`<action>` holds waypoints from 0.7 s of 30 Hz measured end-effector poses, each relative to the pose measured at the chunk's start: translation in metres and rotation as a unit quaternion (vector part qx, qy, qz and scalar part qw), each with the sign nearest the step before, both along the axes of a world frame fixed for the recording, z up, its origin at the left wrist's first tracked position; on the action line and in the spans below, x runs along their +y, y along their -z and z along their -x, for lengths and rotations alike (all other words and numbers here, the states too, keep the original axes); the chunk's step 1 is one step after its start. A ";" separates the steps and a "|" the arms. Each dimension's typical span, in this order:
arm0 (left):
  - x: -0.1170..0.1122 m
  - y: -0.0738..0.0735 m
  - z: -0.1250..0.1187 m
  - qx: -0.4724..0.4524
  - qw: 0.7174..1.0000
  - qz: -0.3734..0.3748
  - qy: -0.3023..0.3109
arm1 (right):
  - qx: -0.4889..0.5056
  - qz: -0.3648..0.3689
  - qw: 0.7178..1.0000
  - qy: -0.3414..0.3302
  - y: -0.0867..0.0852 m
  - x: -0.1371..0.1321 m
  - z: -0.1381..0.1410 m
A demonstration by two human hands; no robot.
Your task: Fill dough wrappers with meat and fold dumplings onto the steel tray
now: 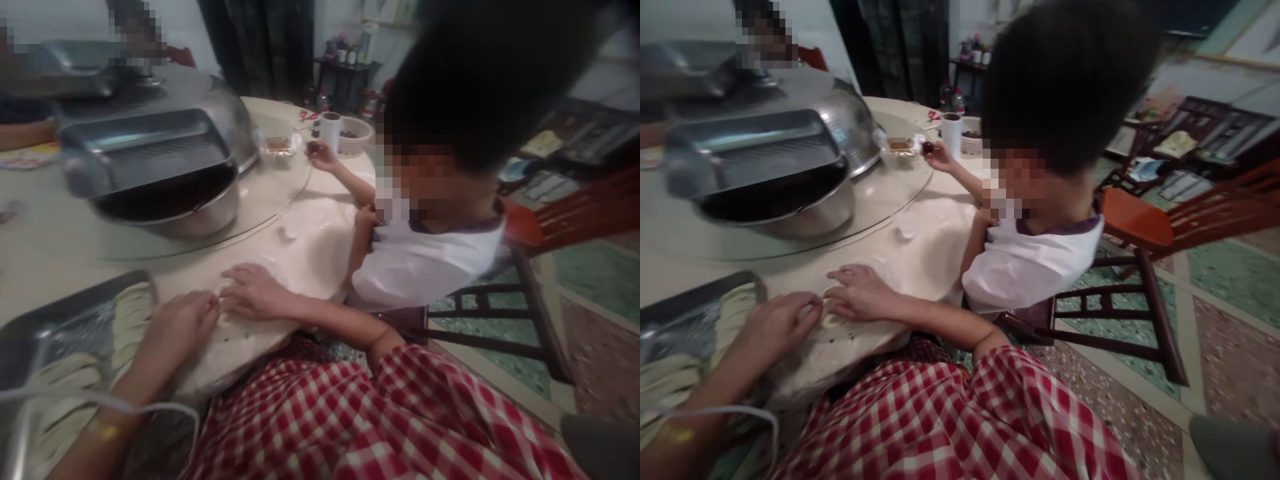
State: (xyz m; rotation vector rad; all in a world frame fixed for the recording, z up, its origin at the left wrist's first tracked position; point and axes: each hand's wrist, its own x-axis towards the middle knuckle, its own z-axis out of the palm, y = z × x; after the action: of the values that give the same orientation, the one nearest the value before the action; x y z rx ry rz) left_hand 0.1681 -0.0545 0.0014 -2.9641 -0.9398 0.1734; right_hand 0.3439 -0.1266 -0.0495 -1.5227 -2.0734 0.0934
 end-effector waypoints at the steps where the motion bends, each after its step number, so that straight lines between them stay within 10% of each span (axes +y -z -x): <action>1: 0.000 -0.004 -0.001 -0.007 1.000 0.007 -0.017 | 0.000 0.021 1.000 -0.009 -0.003 0.004 -0.001; 15: -0.009 -0.026 0.007 -0.256 0.948 0.133 -0.134 | 0.142 0.091 0.985 0.027 -0.028 0.040 -0.009; 18: -0.032 -0.027 0.015 -0.407 0.842 0.285 -0.207 | 0.164 0.090 0.982 0.032 -0.040 0.058 -0.016; 21: -0.055 -0.019 0.005 -0.522 0.613 0.523 -0.279 | 0.162 0.090 0.983 0.018 -0.055 0.070 -0.020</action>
State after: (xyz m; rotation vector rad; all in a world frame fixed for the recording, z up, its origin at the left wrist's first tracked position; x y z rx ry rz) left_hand 0.1630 -0.1096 0.0205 -3.2807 -2.6264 -1.8448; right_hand 0.3634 -0.0565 0.0054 -1.5313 -1.8156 0.4937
